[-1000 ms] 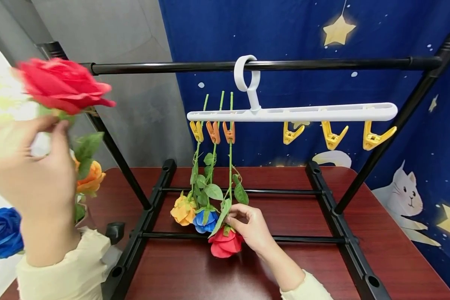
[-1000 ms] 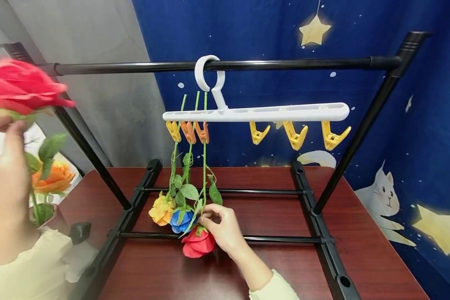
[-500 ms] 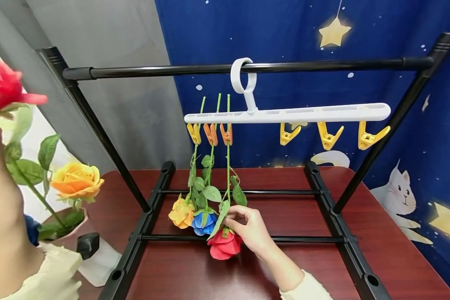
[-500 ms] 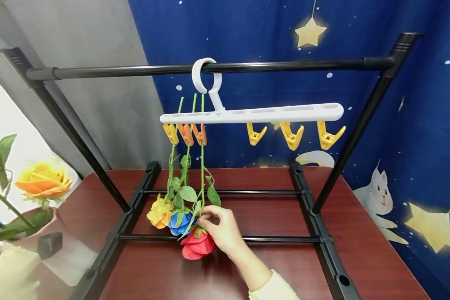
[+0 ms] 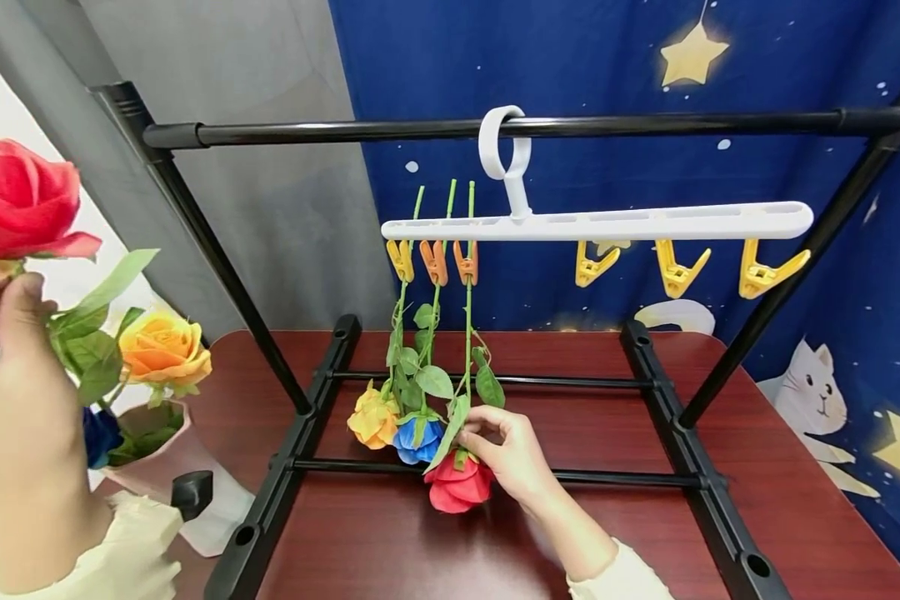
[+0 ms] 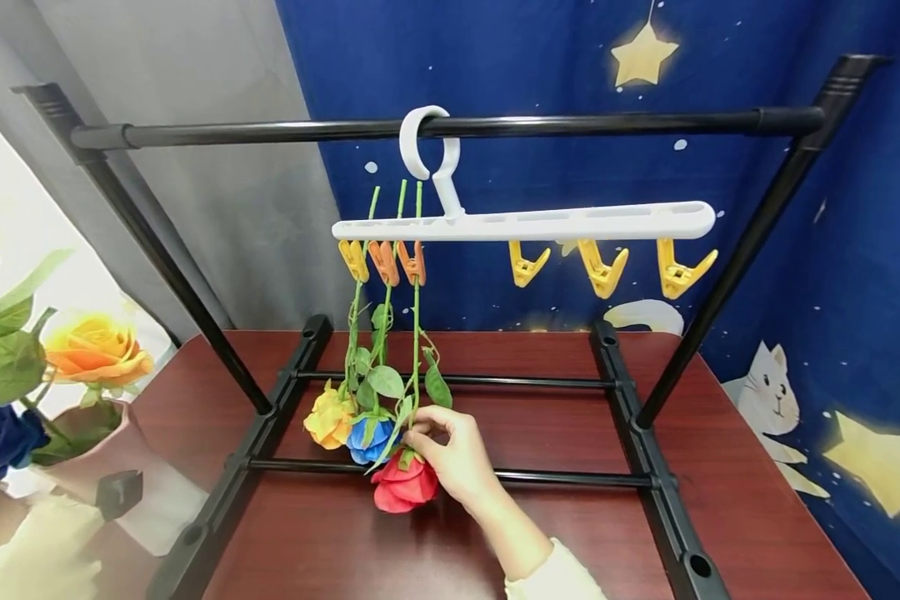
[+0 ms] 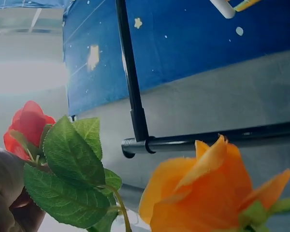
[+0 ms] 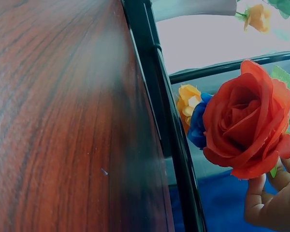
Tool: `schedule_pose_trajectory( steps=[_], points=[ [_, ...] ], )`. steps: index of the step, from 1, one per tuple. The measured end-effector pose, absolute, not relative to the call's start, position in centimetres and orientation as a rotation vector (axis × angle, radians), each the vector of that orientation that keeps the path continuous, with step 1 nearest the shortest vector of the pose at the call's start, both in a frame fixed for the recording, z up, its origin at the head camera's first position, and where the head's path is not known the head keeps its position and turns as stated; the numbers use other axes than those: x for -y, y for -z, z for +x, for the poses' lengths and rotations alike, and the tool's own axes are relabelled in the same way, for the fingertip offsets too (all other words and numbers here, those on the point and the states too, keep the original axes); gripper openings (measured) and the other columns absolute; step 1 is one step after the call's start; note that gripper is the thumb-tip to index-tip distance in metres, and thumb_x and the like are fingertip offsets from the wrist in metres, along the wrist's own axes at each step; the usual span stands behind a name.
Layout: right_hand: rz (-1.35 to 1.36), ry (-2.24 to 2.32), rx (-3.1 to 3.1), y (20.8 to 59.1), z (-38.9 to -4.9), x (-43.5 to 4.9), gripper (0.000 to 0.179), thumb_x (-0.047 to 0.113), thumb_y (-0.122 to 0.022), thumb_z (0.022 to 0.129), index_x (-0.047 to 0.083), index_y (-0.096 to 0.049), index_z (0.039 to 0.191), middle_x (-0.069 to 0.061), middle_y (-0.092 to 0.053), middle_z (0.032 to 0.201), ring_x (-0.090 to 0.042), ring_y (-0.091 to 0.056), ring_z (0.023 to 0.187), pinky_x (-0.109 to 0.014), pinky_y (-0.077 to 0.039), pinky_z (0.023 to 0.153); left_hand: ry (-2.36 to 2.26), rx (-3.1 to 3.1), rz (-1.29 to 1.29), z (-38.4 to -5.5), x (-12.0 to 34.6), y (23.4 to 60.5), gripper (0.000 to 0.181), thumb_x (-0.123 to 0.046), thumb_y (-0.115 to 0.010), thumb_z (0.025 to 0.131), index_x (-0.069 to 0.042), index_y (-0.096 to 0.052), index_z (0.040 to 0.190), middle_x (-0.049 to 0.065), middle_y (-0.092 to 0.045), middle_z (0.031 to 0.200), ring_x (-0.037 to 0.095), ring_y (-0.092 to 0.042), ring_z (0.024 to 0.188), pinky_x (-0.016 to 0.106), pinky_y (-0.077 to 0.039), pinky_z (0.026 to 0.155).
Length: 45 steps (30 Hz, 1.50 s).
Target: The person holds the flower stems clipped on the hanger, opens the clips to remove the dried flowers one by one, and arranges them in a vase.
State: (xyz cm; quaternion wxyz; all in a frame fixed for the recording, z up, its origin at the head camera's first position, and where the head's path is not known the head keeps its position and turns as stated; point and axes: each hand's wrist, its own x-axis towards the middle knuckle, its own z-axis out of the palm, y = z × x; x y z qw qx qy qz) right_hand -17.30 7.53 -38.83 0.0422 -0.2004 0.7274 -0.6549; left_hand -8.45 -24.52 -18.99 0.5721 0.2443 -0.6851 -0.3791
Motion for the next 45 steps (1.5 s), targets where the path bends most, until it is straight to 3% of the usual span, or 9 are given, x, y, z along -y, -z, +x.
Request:
schedule_pose_trajectory(
  steps=[11,18,26,30,33,37,40,42,45],
  points=[
    [-0.621,2.026,-2.232,38.8,-17.3,-7.7,0.020,-0.001,-0.069,0.088,-0.006,-0.070,0.107,-0.025,-0.069,0.092,-0.003,-0.062,0.076,-0.019,-0.052,0.073,0.665,1.614,0.304,-8.9,24.8,22.0,0.026,-0.020,-0.066,0.095,0.003,-0.078,0.093,-0.040,-0.050,0.083,-0.018,-0.050,0.084,0.002,-0.041,0.077],
    [-0.599,2.023,-2.247,38.8,-17.2,-7.7,0.019,0.000,-0.070,0.087,-0.006,-0.070,0.106,-0.024,-0.069,0.091,-0.004,-0.062,0.076,-0.020,-0.052,0.072,0.552,1.635,0.213,-8.8,24.9,23.1,0.026,-0.022,-0.070,0.093,0.003,-0.077,0.090,-0.042,-0.053,0.087,-0.023,-0.048,0.085,0.003,-0.035,0.083],
    [-0.604,2.017,-2.250,38.8,-17.3,-7.7,0.020,-0.001,-0.069,0.088,-0.006,-0.070,0.107,-0.024,-0.070,0.092,-0.005,-0.062,0.076,-0.021,-0.053,0.073,0.473,1.757,0.109,-8.6,25.6,24.6,0.017,-0.009,-0.070,0.090,0.005,-0.077,0.086,0.027,-0.071,0.082,-0.033,-0.043,0.084,-0.001,-0.028,0.077],
    [-0.601,2.030,-2.254,38.9,-17.4,-7.7,0.020,-0.002,-0.069,0.087,-0.006,-0.071,0.107,-0.023,-0.070,0.092,-0.005,-0.062,0.077,-0.020,-0.053,0.073,0.449,1.860,0.132,-8.0,25.6,24.5,0.015,-0.015,-0.073,0.090,-0.001,-0.079,0.090,-0.011,-0.076,0.086,-0.035,-0.040,0.080,0.000,-0.026,0.072],
    [-0.600,2.032,-2.252,38.9,-17.4,-7.7,0.020,-0.002,-0.069,0.087,-0.006,-0.071,0.107,-0.023,-0.070,0.092,-0.004,-0.062,0.076,-0.020,-0.053,0.072,0.415,1.931,0.161,-7.4,25.5,24.2,0.013,-0.013,-0.073,0.089,-0.004,-0.080,0.094,-0.018,-0.075,0.091,-0.039,-0.035,0.077,-0.001,-0.025,0.070],
    [-0.603,2.026,-2.239,38.9,-17.4,-7.5,0.021,-0.001,-0.069,0.088,-0.006,-0.070,0.108,-0.025,-0.070,0.092,-0.004,-0.063,0.076,-0.019,-0.053,0.072,0.369,1.979,0.166,-6.8,25.5,23.9,0.013,-0.009,-0.071,0.088,-0.002,-0.079,0.097,0.021,-0.075,0.092,-0.043,-0.031,0.076,-0.004,-0.023,0.071],
    [-0.597,2.028,-2.234,38.9,-17.5,-7.4,0.021,-0.002,-0.069,0.087,-0.007,-0.070,0.107,-0.025,-0.070,0.093,-0.004,-0.063,0.076,-0.019,-0.053,0.072,0.382,1.990,0.161,-6.8,25.8,23.7,0.014,-0.008,-0.070,0.089,-0.001,-0.078,0.098,0.025,-0.074,0.093,-0.042,-0.031,0.076,-0.005,-0.023,0.072],
    [-0.591,2.023,-2.241,38.9,-17.5,-7.4,0.021,-0.001,-0.069,0.087,-0.006,-0.070,0.107,-0.025,-0.070,0.093,-0.004,-0.063,0.076,-0.019,-0.053,0.072,0.398,1.991,0.175,-6.8,25.9,23.7,0.015,-0.007,-0.067,0.090,-0.002,-0.078,0.100,-0.005,-0.078,0.096,-0.041,-0.032,0.075,-0.005,-0.024,0.072],
    [-0.590,2.017,-2.248,38.9,-17.5,-7.4,0.021,-0.001,-0.069,0.088,-0.006,-0.070,0.107,-0.024,-0.070,0.093,-0.004,-0.062,0.076,-0.020,-0.053,0.072,0.423,2.006,0.233,-6.5,26.1,24.0,0.017,-0.007,-0.063,0.093,-0.001,-0.075,0.102,-0.020,-0.074,0.092,-0.037,-0.031,0.075,-0.002,-0.023,0.071]
  ],
)
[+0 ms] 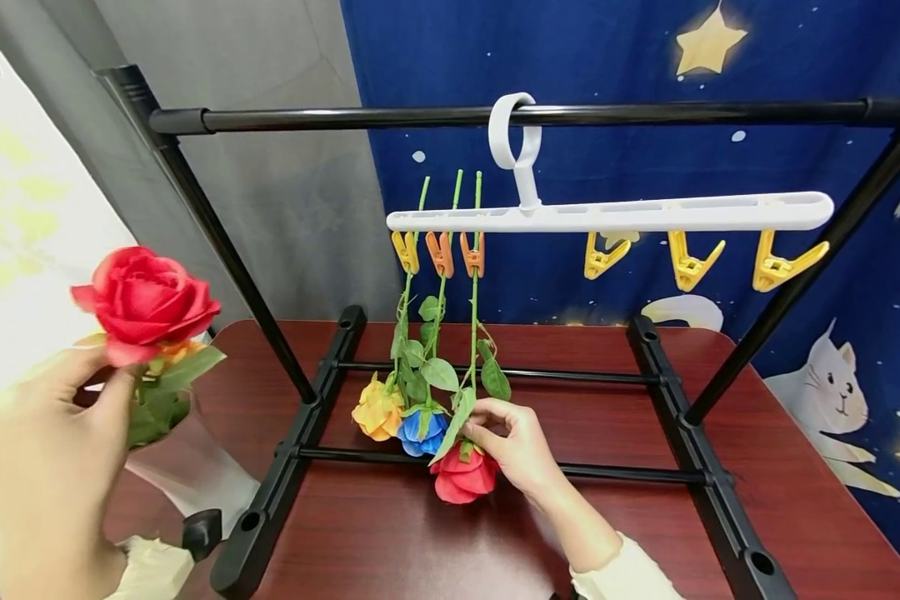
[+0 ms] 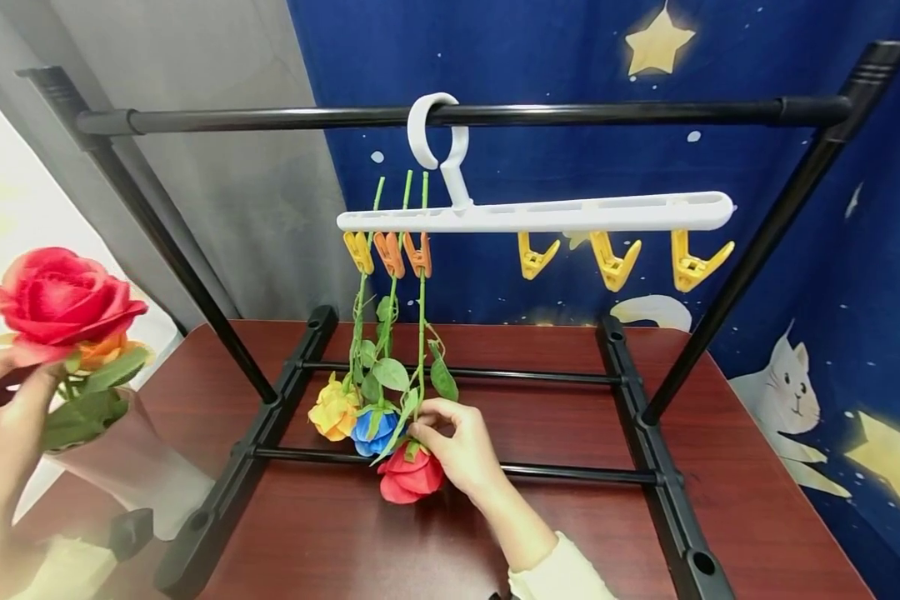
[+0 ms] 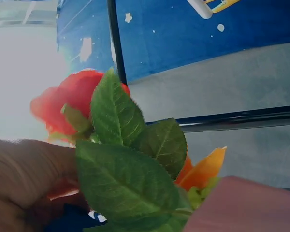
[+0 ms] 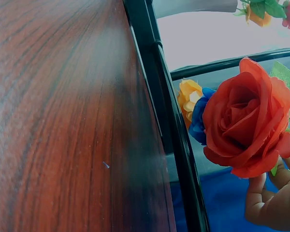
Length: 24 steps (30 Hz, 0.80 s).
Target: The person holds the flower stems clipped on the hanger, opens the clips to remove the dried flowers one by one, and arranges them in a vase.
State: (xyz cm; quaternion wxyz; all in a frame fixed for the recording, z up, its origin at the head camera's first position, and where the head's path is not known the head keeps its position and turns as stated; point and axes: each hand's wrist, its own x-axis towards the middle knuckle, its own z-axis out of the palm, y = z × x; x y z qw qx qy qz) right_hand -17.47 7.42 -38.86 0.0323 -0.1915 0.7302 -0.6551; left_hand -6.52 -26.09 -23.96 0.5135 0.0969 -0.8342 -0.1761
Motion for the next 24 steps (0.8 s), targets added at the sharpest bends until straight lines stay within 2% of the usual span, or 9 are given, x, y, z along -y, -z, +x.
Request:
schedule_pose_trajectory(
  steps=[1,4,5,6,10,12,13,17,24],
  points=[
    [-0.590,2.016,-2.248,38.9,-17.5,-7.4,0.021,-0.001,-0.069,0.088,-0.006,-0.070,0.107,-0.024,-0.070,0.092,-0.004,-0.062,0.076,-0.020,-0.052,0.071,0.439,2.008,0.268,-6.4,26.2,24.1,0.017,-0.008,-0.062,0.093,-0.001,-0.074,0.103,-0.033,-0.068,0.092,-0.035,-0.031,0.076,0.000,-0.023,0.071],
    [-0.593,2.017,-2.248,38.9,-17.5,-7.3,0.020,-0.001,-0.069,0.088,-0.006,-0.070,0.107,-0.024,-0.070,0.092,-0.004,-0.062,0.075,-0.020,-0.052,0.071,0.487,1.996,0.385,-6.1,26.3,24.4,0.019,-0.007,-0.061,0.094,0.003,-0.070,0.106,-0.028,-0.065,0.086,-0.030,-0.030,0.077,0.006,-0.024,0.069],
    [-0.594,2.017,-2.247,38.9,-17.5,-7.3,0.020,-0.001,-0.069,0.088,-0.006,-0.070,0.107,-0.025,-0.070,0.092,-0.004,-0.062,0.075,-0.020,-0.052,0.071,0.503,1.979,0.424,-6.1,26.4,24.5,0.019,-0.007,-0.060,0.094,0.005,-0.069,0.106,-0.038,-0.056,0.083,-0.029,-0.030,0.077,0.007,-0.024,0.070],
    [-0.591,2.018,-2.246,38.9,-17.6,-7.3,0.020,-0.001,-0.069,0.088,-0.006,-0.070,0.107,-0.025,-0.070,0.092,-0.004,-0.062,0.075,-0.020,-0.052,0.071,0.521,1.960,0.455,-6.0,26.4,24.6,0.021,-0.007,-0.060,0.094,0.005,-0.069,0.108,-0.027,-0.064,0.088,-0.028,-0.031,0.079,0.007,-0.026,0.072],
    [-0.588,2.015,-2.252,38.9,-17.6,-7.4,0.021,0.000,-0.070,0.088,-0.006,-0.071,0.108,-0.025,-0.070,0.093,-0.005,-0.062,0.076,-0.020,-0.052,0.071,0.594,1.879,0.458,-5.6,26.2,24.9,0.022,-0.011,-0.063,0.095,0.005,-0.071,0.109,-0.044,-0.048,0.086,-0.027,-0.038,0.085,0.003,-0.030,0.078],
    [-0.587,2.014,-2.253,38.9,-17.6,-7.4,0.021,0.000,-0.070,0.088,-0.005,-0.071,0.108,-0.024,-0.070,0.093,-0.005,-0.062,0.076,-0.020,-0.052,0.072,0.601,1.871,0.425,-5.7,27.4,25.8,0.022,-0.017,-0.069,0.093,-0.003,-0.076,0.109,-0.031,-0.065,0.096,-0.023,-0.048,0.091,0.003,-0.035,0.083],
    [-0.593,2.013,-2.255,38.9,-17.6,-7.4,0.021,0.000,-0.070,0.088,-0.005,-0.071,0.108,-0.024,-0.070,0.093,-0.005,-0.062,0.076,-0.020,-0.052,0.072,0.580,1.868,0.359,-6.2,29.0,26.9,0.022,-0.020,-0.072,0.092,-0.008,-0.077,0.109,-0.035,-0.065,0.099,-0.020,-0.053,0.095,0.002,-0.036,0.085],
    [-0.610,2.023,-2.248,38.8,-17.6,-7.4,0.021,0.000,-0.070,0.087,-0.006,-0.071,0.108,-0.025,-0.070,0.093,-0.005,-0.062,0.076,-0.021,-0.053,0.072,0.489,1.910,0.234,-6.8,31.1,28.8,0.030,-0.034,-0.078,0.085,-0.029,-0.076,0.114,-0.006,-0.073,0.118,-0.010,-0.063,0.106,0.004,-0.040,0.094],
    [-0.614,2.025,-2.231,38.8,-17.5,-7.3,0.022,0.000,-0.070,0.088,-0.007,-0.070,0.108,-0.026,-0.069,0.095,-0.006,-0.062,0.076,-0.020,-0.052,0.071,0.539,1.979,0.113,-5.7,21.8,23.9,0.035,-0.023,-0.069,0.093,-0.007,-0.069,0.124,0.018,-0.073,0.113,-0.034,-0.047,0.093,-0.004,-0.038,0.084]
  ],
)
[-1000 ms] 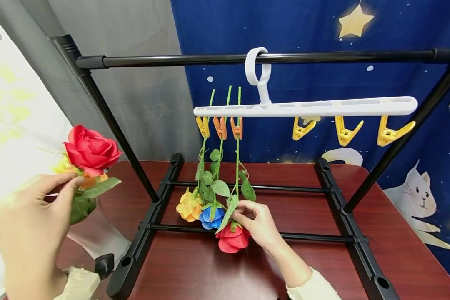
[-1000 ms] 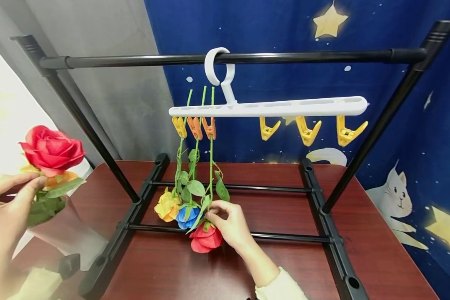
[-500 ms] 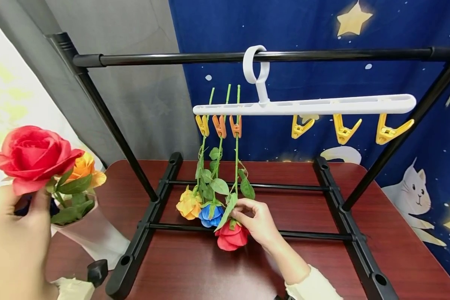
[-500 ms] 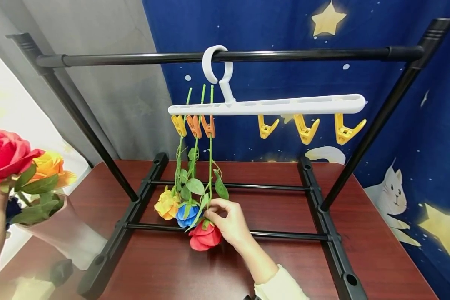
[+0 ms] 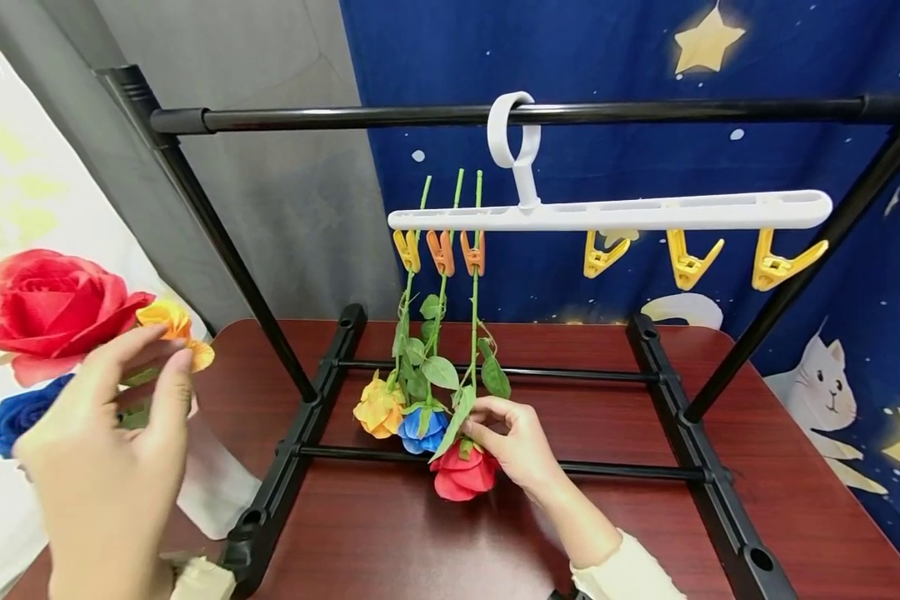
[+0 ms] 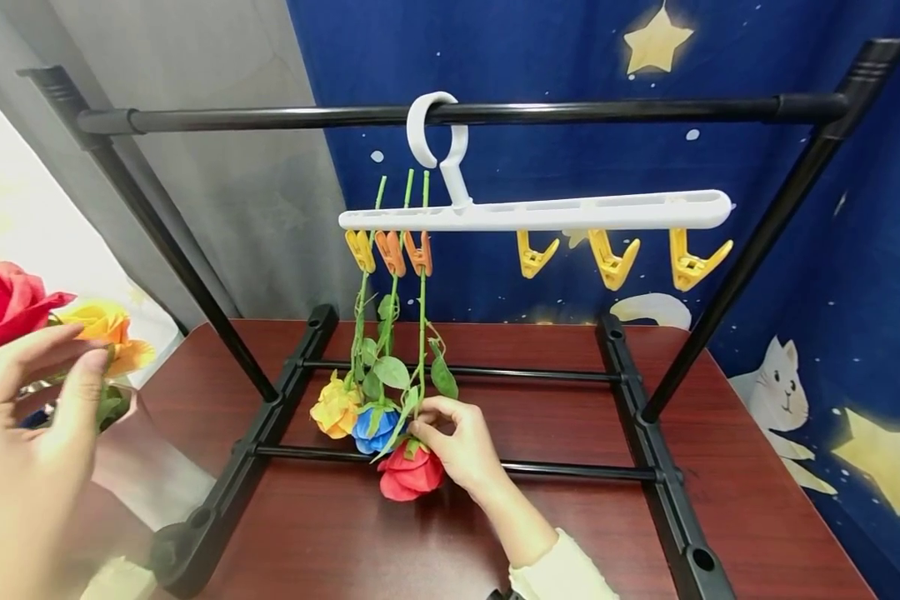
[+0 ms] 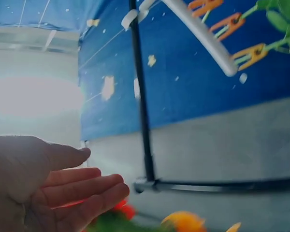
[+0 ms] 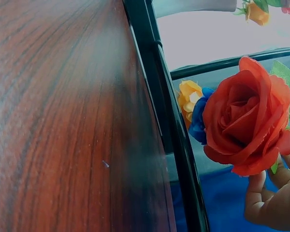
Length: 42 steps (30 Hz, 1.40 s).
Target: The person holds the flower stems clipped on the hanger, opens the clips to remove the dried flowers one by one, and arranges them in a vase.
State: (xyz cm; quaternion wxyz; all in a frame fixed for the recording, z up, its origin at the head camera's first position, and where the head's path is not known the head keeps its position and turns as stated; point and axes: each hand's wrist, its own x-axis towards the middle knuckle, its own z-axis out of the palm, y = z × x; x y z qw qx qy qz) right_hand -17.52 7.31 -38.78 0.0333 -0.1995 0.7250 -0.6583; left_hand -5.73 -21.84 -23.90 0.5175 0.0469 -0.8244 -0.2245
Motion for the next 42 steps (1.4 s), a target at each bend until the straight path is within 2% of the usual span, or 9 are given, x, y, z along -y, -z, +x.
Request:
schedule_pose_trajectory(
  steps=[2,6,10,13,16,20,30,37,42],
  points=[
    [-0.616,2.025,-2.230,38.8,-17.5,-7.3,0.022,0.000,-0.070,0.088,-0.007,-0.070,0.109,-0.027,-0.069,0.095,-0.006,-0.062,0.077,-0.020,-0.052,0.071,0.592,2.004,0.033,-6.3,20.5,23.4,0.033,-0.016,-0.068,0.094,-0.002,-0.068,0.123,0.022,-0.073,0.110,-0.034,-0.047,0.094,-0.005,-0.037,0.082],
    [-0.630,2.025,-2.230,38.8,-17.5,-7.4,0.022,0.001,-0.070,0.088,-0.006,-0.070,0.109,-0.027,-0.069,0.095,-0.006,-0.062,0.077,-0.020,-0.053,0.071,0.640,2.052,-0.142,-8.6,19.8,24.3,0.030,-0.009,-0.072,0.090,-0.006,-0.070,0.120,0.014,-0.075,0.107,-0.028,-0.051,0.095,-0.002,-0.038,0.077],
    [-0.635,2.024,-2.227,38.8,-17.5,-7.5,0.022,0.001,-0.070,0.088,-0.007,-0.070,0.109,-0.027,-0.069,0.095,-0.005,-0.062,0.076,-0.020,-0.053,0.071,0.670,2.167,-0.249,-11.0,19.4,25.5,0.028,-0.012,-0.073,0.090,-0.010,-0.070,0.118,0.007,-0.076,0.106,-0.010,-0.060,0.094,0.003,-0.038,0.075],
    [-0.638,2.026,-2.222,38.9,-17.6,-7.5,0.022,0.001,-0.070,0.088,-0.007,-0.070,0.109,-0.027,-0.069,0.095,-0.005,-0.062,0.076,-0.020,-0.053,0.071,0.703,2.264,-0.264,-12.6,18.6,26.2,0.026,-0.017,-0.070,0.093,-0.012,-0.070,0.118,0.005,-0.075,0.109,0.008,-0.066,0.093,0.010,-0.044,0.072],
    [-0.640,2.027,-2.216,38.9,-17.6,-7.5,0.022,0.001,-0.070,0.088,-0.007,-0.070,0.109,-0.027,-0.069,0.095,-0.004,-0.063,0.076,-0.019,-0.053,0.071,0.740,2.333,-0.290,-14.0,17.7,26.6,0.026,-0.020,-0.069,0.094,-0.012,-0.069,0.119,0.007,-0.073,0.112,0.020,-0.069,0.097,0.025,-0.054,0.076],
    [-0.644,2.030,-2.215,39.0,-17.6,-7.5,0.022,0.000,-0.069,0.088,-0.007,-0.070,0.109,-0.027,-0.069,0.095,-0.004,-0.063,0.076,-0.019,-0.053,0.070,0.798,2.357,-0.353,-15.6,16.3,26.5,0.028,-0.022,-0.068,0.096,-0.010,-0.068,0.121,0.009,-0.074,0.113,0.022,-0.071,0.101,0.042,-0.059,0.081],
    [-0.661,2.029,-2.212,38.9,-17.6,-7.6,0.021,0.000,-0.069,0.088,-0.007,-0.070,0.107,-0.028,-0.069,0.094,-0.003,-0.062,0.073,-0.019,-0.052,0.068,0.883,2.332,-0.444,-19.2,13.1,24.9,0.036,-0.031,-0.067,0.095,-0.008,-0.069,0.123,0.009,-0.074,0.114,0.020,-0.074,0.096,0.036,-0.061,0.076],
    [-0.674,2.018,-2.229,38.9,-17.6,-7.6,0.020,-0.001,-0.069,0.087,-0.007,-0.070,0.106,-0.027,-0.069,0.092,-0.002,-0.062,0.073,-0.018,-0.051,0.068,0.807,2.297,-0.462,-21.1,11.0,24.2,0.038,-0.032,-0.072,0.092,-0.005,-0.070,0.119,0.009,-0.077,0.106,0.019,-0.074,0.088,0.032,-0.059,0.067],
    [-0.691,2.021,-2.234,38.9,-17.6,-7.7,0.019,-0.001,-0.069,0.087,-0.007,-0.070,0.105,-0.026,-0.069,0.091,-0.002,-0.062,0.073,-0.018,-0.052,0.068,0.781,2.275,-0.430,-22.4,10.0,24.0,0.042,-0.035,-0.073,0.091,-0.004,-0.071,0.119,0.009,-0.077,0.105,0.020,-0.075,0.089,0.035,-0.058,0.073]
  ],
)
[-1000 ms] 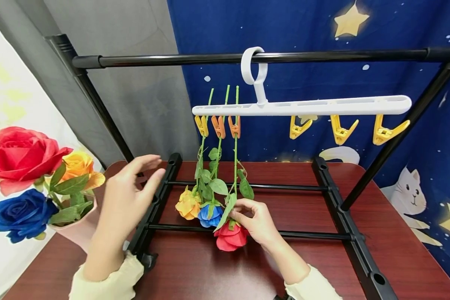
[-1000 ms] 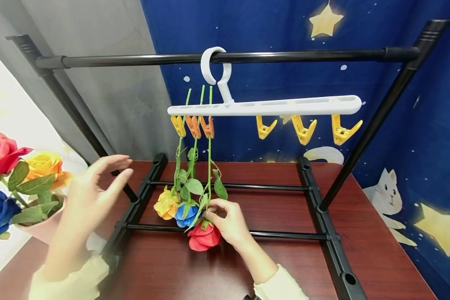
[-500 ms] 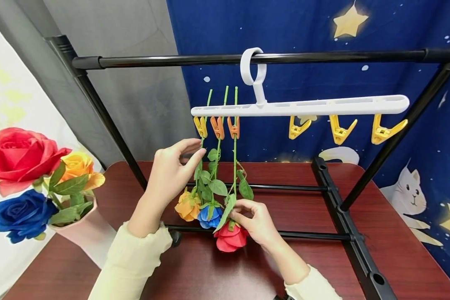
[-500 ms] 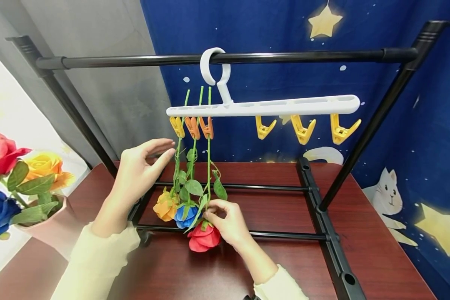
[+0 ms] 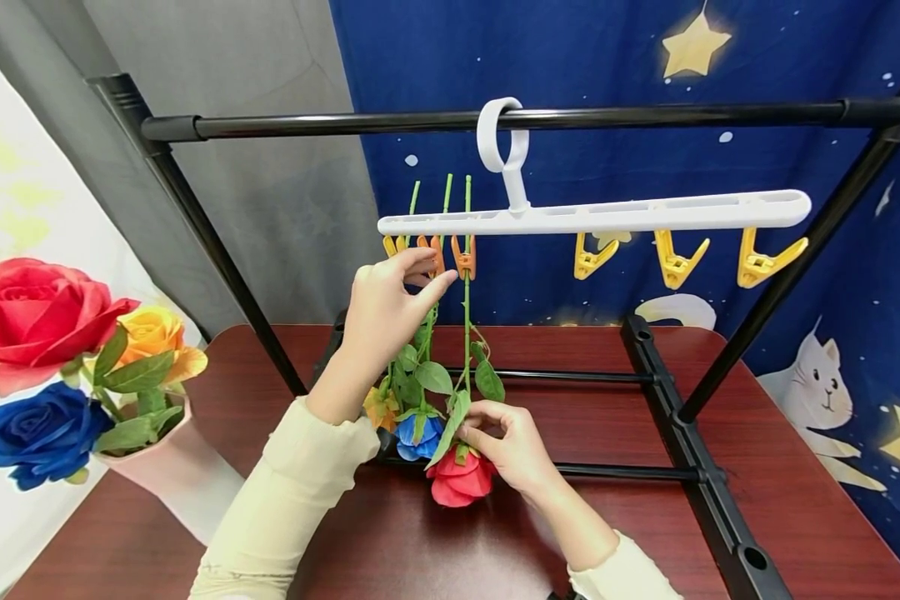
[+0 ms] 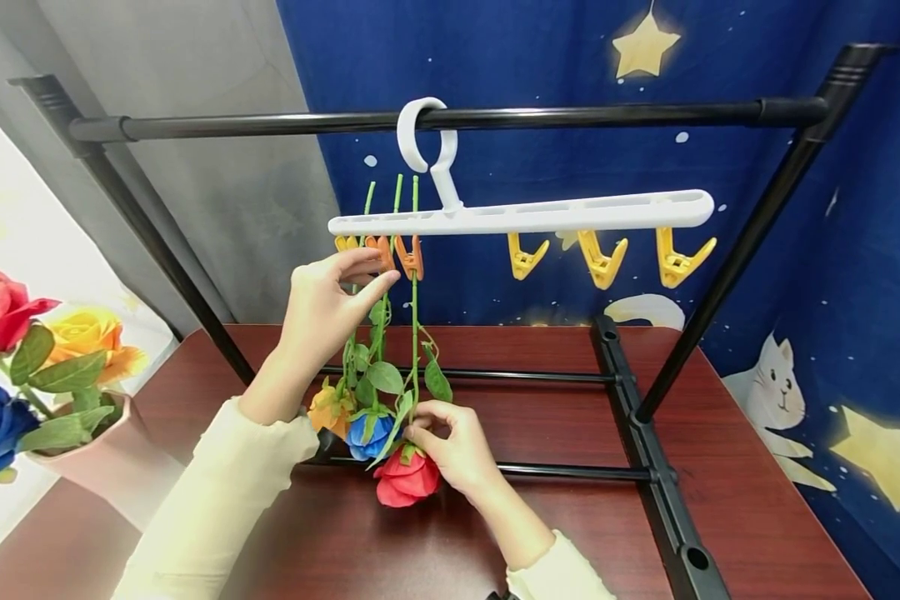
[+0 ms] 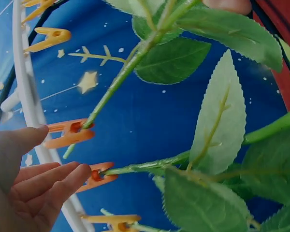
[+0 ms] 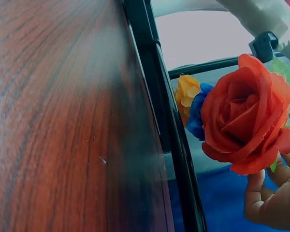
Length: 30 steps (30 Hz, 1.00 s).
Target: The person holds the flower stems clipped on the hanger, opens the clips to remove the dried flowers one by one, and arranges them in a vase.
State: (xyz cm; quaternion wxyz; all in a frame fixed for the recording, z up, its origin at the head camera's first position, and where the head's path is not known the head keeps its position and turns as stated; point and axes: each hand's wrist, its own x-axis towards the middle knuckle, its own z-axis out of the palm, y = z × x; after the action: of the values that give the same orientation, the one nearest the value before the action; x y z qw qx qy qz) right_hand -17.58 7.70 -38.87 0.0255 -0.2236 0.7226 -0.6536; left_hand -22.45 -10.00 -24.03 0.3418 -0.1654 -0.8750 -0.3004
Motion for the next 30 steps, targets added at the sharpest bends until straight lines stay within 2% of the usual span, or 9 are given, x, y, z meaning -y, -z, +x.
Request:
schedule_pose_trajectory(
  steps=[11,18,30],
  points=[
    [-0.711,2.011,-2.256,38.9,-17.6,-7.7,0.018,0.000,-0.069,0.087,-0.005,-0.071,0.104,-0.025,-0.069,0.090,-0.003,-0.061,0.073,-0.019,-0.051,0.067,0.820,2.246,-0.436,-24.1,8.1,24.3,0.043,-0.039,-0.075,0.088,-0.003,-0.073,0.113,0.011,-0.078,0.096,0.017,-0.076,0.079,0.032,-0.058,0.073],
    [-0.736,1.991,-2.295,39.1,-17.5,-7.8,0.018,0.002,-0.071,0.087,-0.003,-0.072,0.104,-0.022,-0.069,0.089,-0.004,-0.060,0.073,-0.021,-0.052,0.068,0.818,2.249,-0.414,-24.9,7.2,24.6,0.037,-0.044,-0.073,0.089,-0.007,-0.077,0.091,0.008,-0.078,0.084,0.015,-0.075,0.074,0.030,-0.057,0.070],
    [-0.714,2.021,-2.297,38.9,-17.7,-8.1,0.011,0.003,-0.070,0.088,-0.004,-0.072,0.096,-0.020,-0.069,0.084,-0.002,-0.059,0.069,-0.019,-0.050,0.065,0.731,2.196,-0.452,-25.3,6.9,24.0,0.035,-0.037,-0.069,0.094,-0.006,-0.074,0.077,0.007,-0.076,0.074,0.020,-0.070,0.066,0.030,-0.050,0.059]
  ],
)
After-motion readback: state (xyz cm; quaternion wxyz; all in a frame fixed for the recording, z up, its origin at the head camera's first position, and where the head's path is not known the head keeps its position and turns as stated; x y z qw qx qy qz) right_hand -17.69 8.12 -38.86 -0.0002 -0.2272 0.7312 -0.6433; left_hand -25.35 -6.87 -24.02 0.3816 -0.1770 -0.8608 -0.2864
